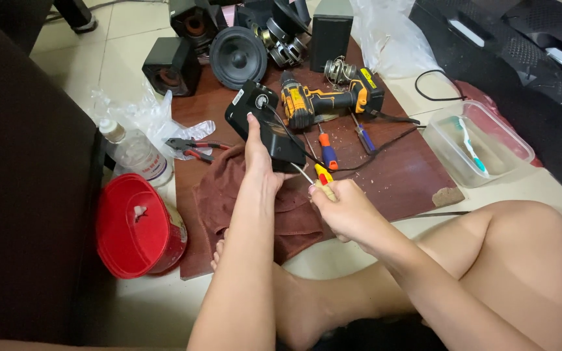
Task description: Disassembling a black electronic component using manual screwdrivers and a power drill to loosen screws.
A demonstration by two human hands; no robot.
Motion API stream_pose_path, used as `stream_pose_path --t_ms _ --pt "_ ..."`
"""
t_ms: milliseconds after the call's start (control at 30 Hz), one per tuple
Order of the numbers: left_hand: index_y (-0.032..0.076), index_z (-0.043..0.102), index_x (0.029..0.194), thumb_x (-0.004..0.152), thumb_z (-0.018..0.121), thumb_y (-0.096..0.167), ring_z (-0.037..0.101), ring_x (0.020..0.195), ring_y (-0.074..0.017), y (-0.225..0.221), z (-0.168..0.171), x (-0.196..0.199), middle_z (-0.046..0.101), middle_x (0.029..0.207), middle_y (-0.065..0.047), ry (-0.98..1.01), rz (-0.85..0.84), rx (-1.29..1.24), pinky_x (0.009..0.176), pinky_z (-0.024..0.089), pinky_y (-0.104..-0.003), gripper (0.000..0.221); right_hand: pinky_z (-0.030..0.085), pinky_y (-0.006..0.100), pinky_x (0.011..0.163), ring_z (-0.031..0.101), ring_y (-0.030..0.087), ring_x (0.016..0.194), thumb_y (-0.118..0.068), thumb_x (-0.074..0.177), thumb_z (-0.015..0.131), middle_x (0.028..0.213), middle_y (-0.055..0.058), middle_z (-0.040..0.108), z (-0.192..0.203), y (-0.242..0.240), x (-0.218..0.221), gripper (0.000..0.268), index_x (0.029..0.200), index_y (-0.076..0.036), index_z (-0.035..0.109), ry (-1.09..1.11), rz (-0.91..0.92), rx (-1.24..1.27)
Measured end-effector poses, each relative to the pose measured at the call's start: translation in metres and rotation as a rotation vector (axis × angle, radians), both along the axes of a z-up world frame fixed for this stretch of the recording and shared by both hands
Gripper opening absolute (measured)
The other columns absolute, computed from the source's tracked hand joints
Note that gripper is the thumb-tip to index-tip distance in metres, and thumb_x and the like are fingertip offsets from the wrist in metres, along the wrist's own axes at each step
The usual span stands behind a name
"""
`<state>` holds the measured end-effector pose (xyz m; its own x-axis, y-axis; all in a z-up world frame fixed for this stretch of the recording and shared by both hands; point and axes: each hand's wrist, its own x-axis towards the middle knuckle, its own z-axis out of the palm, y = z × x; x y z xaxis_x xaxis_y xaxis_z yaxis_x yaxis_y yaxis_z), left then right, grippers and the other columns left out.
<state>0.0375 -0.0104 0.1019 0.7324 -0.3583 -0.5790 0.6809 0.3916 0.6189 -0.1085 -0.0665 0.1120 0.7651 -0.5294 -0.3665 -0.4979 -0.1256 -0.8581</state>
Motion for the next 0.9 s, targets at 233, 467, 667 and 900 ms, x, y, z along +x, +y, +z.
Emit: stream_pose_path --t_ms 233,467,667,900 --pt "0.001 0.045 0.112 0.071 0.049 0.065 0.058 0.096 -0.0377 0.001 0.006 -0.009 0.056 0.102 -0.022 -0.004 0.075 0.050 0.077 0.038 -0.071 0.076 0.040 0.035 0.035 0.056 0.024 0.043 -0.029 0.081 0.049 0.046 0.012 0.050 -0.008 0.003 0.004 0.033 0.068 -0.001 0.061 0.141 0.082 -0.195" --pt "-0.002 0.045 0.103 0.066 0.061 0.061 0.061 0.084 -0.0376 0.001 -0.006 -0.009 0.056 0.091 -0.022 0.004 0.142 0.143 0.069 0.044 -0.068 0.075 0.037 0.034 0.037 0.049 0.022 0.048 -0.030 0.083 0.047 0.052 0.011 0.047 -0.016 0.003 0.011 0.034 0.067 -0.001 0.055 0.138 0.066 -0.102" --pt "-0.002 0.044 0.108 0.067 0.059 0.062 0.060 0.085 -0.0382 0.007 -0.016 -0.010 0.053 0.093 -0.022 0.021 0.121 0.136 0.070 0.042 -0.070 0.078 0.043 0.033 0.035 0.054 0.022 0.044 -0.026 0.082 0.045 0.053 0.013 0.052 -0.022 0.005 0.013 0.034 0.073 0.002 0.061 0.187 0.087 -0.139" --pt "0.001 0.037 0.120 0.071 0.054 0.062 0.054 0.101 -0.0442 0.010 -0.025 -0.014 0.048 0.109 -0.026 0.065 0.068 0.071 0.077 0.038 -0.071 0.080 0.037 0.030 0.018 0.047 0.020 0.032 -0.021 0.081 0.047 0.051 0.015 0.048 -0.036 -0.003 0.015 0.030 0.074 0.006 0.059 0.183 0.090 -0.058"
